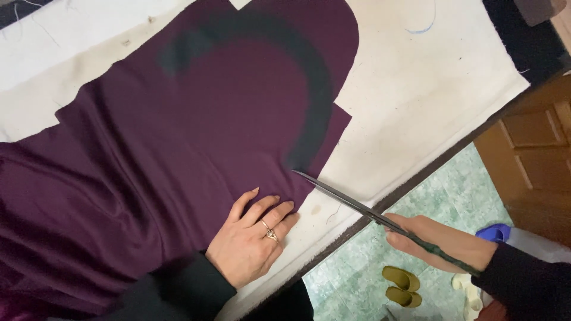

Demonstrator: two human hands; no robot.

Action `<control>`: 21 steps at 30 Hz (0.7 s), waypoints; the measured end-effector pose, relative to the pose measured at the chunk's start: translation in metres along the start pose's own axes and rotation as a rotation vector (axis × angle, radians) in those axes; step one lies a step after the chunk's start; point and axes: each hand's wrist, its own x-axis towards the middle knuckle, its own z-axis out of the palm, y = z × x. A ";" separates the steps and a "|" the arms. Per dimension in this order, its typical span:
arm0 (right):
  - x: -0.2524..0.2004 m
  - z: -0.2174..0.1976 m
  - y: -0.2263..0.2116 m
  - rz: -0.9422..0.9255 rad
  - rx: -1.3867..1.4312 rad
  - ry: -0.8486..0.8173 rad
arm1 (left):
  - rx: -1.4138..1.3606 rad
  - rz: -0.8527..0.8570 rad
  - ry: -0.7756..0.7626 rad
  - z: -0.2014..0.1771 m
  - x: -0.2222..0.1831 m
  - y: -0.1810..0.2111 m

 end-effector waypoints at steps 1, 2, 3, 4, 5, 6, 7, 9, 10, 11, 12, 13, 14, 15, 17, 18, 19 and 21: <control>0.000 0.000 -0.004 -0.047 0.031 -0.003 | -0.007 0.001 -0.009 -0.001 0.000 0.000; 0.001 0.000 -0.009 -0.094 0.062 -0.005 | -0.015 0.003 -0.017 -0.001 0.001 0.000; 0.002 0.000 -0.010 -0.095 0.060 -0.002 | -0.012 0.004 -0.014 0.000 0.000 0.000; 0.004 0.001 -0.012 -0.122 0.052 0.005 | -0.008 0.001 -0.020 0.001 -0.001 0.000; 0.006 0.001 -0.013 -0.149 0.045 0.012 | -0.004 -0.002 -0.026 0.002 -0.002 -0.001; 0.006 0.001 -0.015 -0.150 0.044 0.012 | -0.002 -0.003 -0.025 0.001 -0.001 0.000; 0.006 0.001 -0.017 -0.098 0.072 0.001 | -0.004 -0.006 -0.015 0.000 0.000 0.000; 0.008 0.003 -0.014 -0.045 0.100 -0.011 | -0.007 -0.010 -0.004 -0.001 0.001 0.001; 0.010 0.004 -0.010 -0.060 0.109 -0.003 | -0.011 -0.009 -0.013 -0.001 0.001 0.001; 0.011 0.005 -0.006 -0.074 0.117 0.004 | -0.016 -0.009 -0.023 0.000 0.001 0.000; 0.010 0.004 -0.011 -0.074 0.117 0.005 | -0.016 -0.009 -0.023 0.000 0.001 0.000; 0.009 0.002 -0.016 -0.107 0.060 0.018 | -0.014 -0.008 -0.028 0.000 0.000 0.000; 0.008 0.001 -0.022 -0.141 0.002 0.033 | -0.012 -0.006 -0.034 0.001 0.000 0.000; 0.009 0.002 -0.020 -0.142 0.002 0.033 | -0.012 -0.006 -0.034 0.001 0.000 0.000; 0.010 0.003 -0.016 -0.132 0.052 0.032 | 0.002 -0.011 -0.036 0.001 -0.001 0.000; 0.009 0.002 -0.018 -0.132 0.051 0.032 | 0.003 -0.011 -0.035 0.002 -0.001 0.000; 0.008 0.002 -0.020 -0.109 0.097 0.018 | 0.000 -0.009 -0.025 0.002 -0.001 0.000; 0.005 0.001 -0.027 -0.087 0.142 0.010 | 0.000 -0.003 -0.011 0.002 0.000 0.000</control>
